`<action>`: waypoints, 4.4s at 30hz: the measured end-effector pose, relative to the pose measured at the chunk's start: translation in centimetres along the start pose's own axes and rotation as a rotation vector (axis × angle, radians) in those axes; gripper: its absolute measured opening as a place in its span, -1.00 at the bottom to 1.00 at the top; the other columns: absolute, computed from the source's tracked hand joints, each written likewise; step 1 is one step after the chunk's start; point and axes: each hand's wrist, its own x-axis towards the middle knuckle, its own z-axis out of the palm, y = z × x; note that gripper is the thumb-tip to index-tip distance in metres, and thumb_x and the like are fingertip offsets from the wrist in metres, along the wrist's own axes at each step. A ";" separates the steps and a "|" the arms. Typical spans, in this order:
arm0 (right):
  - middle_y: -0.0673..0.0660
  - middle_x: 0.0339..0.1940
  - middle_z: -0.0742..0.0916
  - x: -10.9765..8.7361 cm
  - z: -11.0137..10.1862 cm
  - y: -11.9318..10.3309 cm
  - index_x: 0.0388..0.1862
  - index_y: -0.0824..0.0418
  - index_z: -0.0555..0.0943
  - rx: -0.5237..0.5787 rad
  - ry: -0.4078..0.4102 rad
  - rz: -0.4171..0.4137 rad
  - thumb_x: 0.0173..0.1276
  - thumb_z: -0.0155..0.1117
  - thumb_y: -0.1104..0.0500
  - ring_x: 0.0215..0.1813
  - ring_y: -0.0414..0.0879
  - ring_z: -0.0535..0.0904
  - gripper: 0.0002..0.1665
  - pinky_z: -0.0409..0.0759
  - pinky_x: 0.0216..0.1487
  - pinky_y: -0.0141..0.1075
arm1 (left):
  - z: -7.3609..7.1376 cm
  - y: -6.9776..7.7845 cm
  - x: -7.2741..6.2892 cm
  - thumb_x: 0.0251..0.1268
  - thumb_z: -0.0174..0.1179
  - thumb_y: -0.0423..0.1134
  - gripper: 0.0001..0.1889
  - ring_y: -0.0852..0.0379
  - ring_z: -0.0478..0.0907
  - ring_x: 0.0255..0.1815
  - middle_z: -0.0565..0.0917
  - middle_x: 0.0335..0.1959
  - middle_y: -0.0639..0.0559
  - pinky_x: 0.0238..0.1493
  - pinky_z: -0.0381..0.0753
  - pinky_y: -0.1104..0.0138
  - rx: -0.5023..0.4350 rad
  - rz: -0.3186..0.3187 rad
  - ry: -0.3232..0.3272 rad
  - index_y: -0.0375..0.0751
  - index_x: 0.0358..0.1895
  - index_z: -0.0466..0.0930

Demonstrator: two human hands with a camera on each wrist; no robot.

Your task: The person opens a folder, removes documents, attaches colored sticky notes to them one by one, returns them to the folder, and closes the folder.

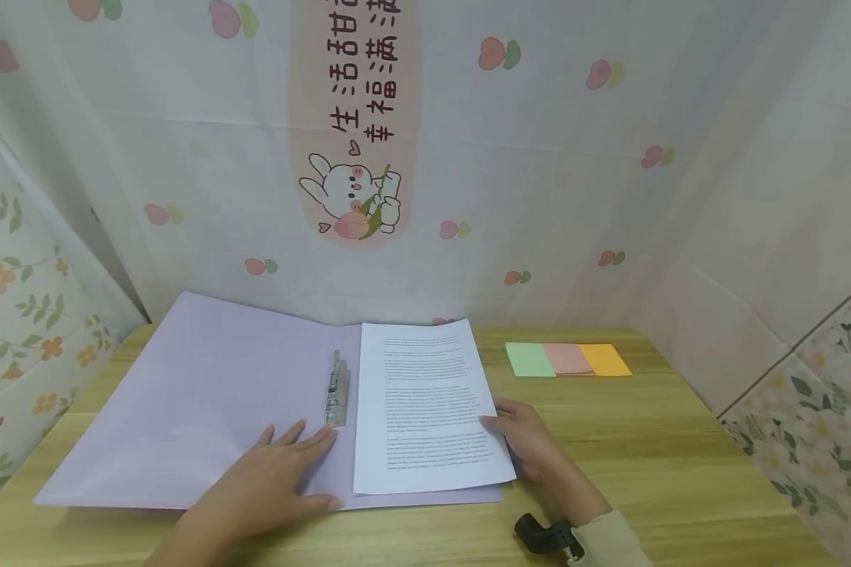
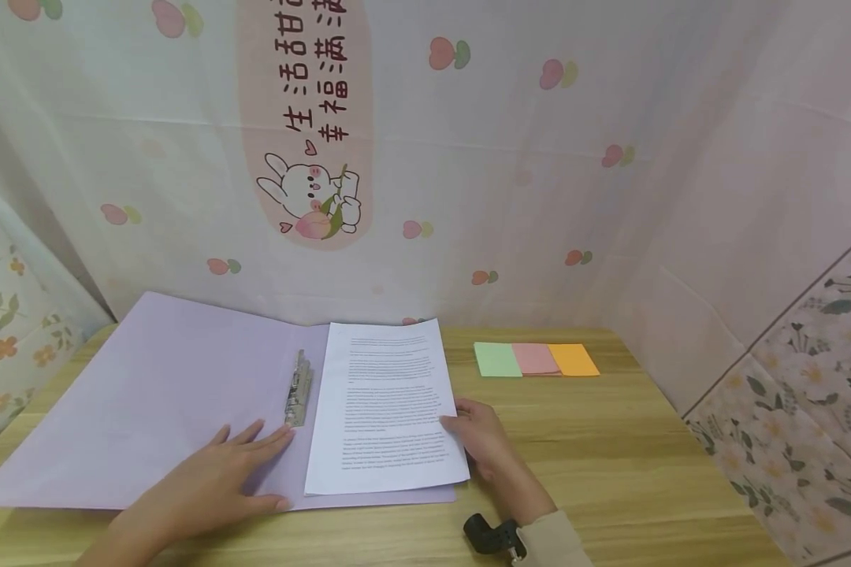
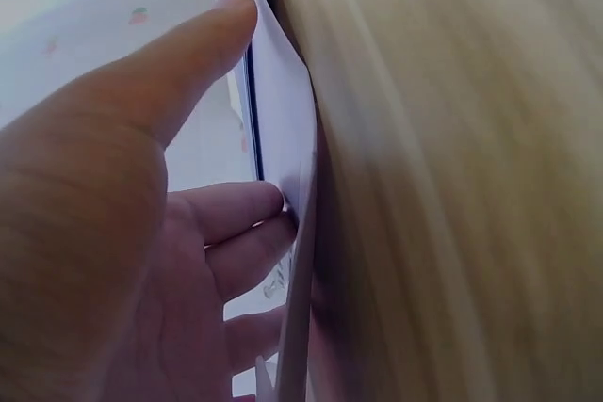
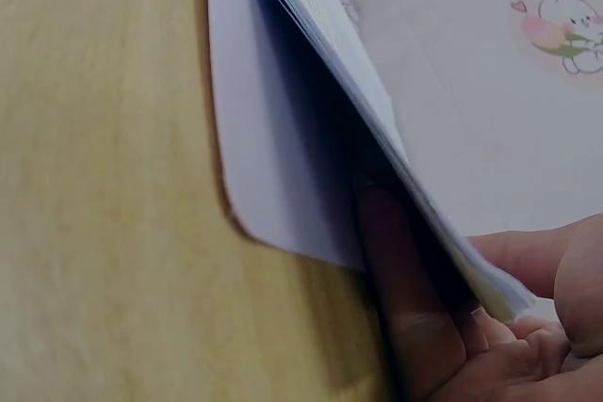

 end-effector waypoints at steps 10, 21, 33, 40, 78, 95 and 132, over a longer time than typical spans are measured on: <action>0.21 -0.05 0.77 0.0 -0.1 0.1 0.34 0.43 0.48 -0.011 -0.009 -0.006 0.51 0.10 0.27 -0.18 -0.09 0.69 -0.52 0.68 -0.15 -0.29 | -0.2 -0.3 -0.3 -0.05 0.25 0.56 0.07 -0.35 0.33 0.51 0.49 0.46 0.00 0.39 0.16 -0.46 -0.009 0.005 -0.004 -0.11 0.46 0.42; 0.21 -0.03 0.77 -0.1 -0.2 0.1 0.37 0.44 0.45 -0.019 -0.019 -0.017 0.52 0.08 0.25 -0.16 -0.09 0.70 -0.50 0.68 -0.15 -0.27 | -0.4 -1.8 -1.6 -0.16 0.23 0.63 0.12 -0.35 0.42 0.45 0.53 0.43 0.03 0.34 0.24 -0.46 0.044 0.049 0.043 -0.08 0.44 0.45; 0.20 -0.03 0.78 0.0 -0.3 0.5 0.38 0.44 0.44 -0.047 -0.007 -0.030 0.53 0.10 0.25 -0.16 -0.08 0.72 -0.49 0.70 -0.17 -0.25 | -1.2 -4.3 -3.4 -0.17 0.25 0.61 0.08 -0.35 0.45 0.41 0.61 0.36 0.01 0.40 0.20 -0.39 0.111 0.044 0.045 -0.07 0.39 0.51; 0.20 -0.01 0.78 0.0 -0.3 0.5 0.38 0.43 0.44 -0.068 -0.012 -0.023 0.53 0.11 0.24 -0.16 -0.09 0.70 -0.49 0.69 -0.14 -0.27 | -1.5 -6.3 -4.9 -0.22 0.31 0.59 0.05 -0.31 0.53 0.35 0.67 0.28 0.03 0.32 0.33 -0.36 0.168 0.023 0.105 -0.03 0.35 0.56; 0.21 -0.12 0.78 -0.6 -0.5 0.3 0.29 0.49 0.49 -0.013 -0.022 -0.018 0.50 0.10 0.29 -0.19 -0.09 0.70 -0.55 0.68 -0.18 -0.28 | -4.0 -13.8 -8.7 -0.26 0.45 0.47 -0.04 -0.46 0.57 0.22 0.71 0.08 -0.38 0.31 0.17 -0.44 0.309 -0.078 0.162 -0.16 0.19 0.66; 0.20 -0.11 0.81 -2.2 -0.6 -0.4 0.33 0.47 0.47 -0.179 -0.110 -0.078 0.50 0.13 0.28 -0.25 -0.07 0.73 -0.52 0.67 -0.22 -0.26 | -4.5 -14.2 -8.9 -0.12 0.35 0.50 -0.09 -0.42 0.61 0.16 0.74 0.01 -0.35 0.25 0.20 -0.49 0.368 -0.164 0.070 -0.20 0.15 0.68; 0.10 -0.43 0.71 -3.2 -1.6 -0.9 0.18 0.38 0.49 -0.402 -0.263 -0.182 0.48 0.25 0.15 -0.58 -0.10 0.58 -0.57 0.58 -0.61 -0.28 | 0.0 0.6 3.4 0.11 0.16 0.54 0.15 -0.43 -0.20 0.67 -0.05 0.66 -0.30 0.56 -0.16 -0.38 -0.149 0.044 -0.192 -0.13 0.62 0.07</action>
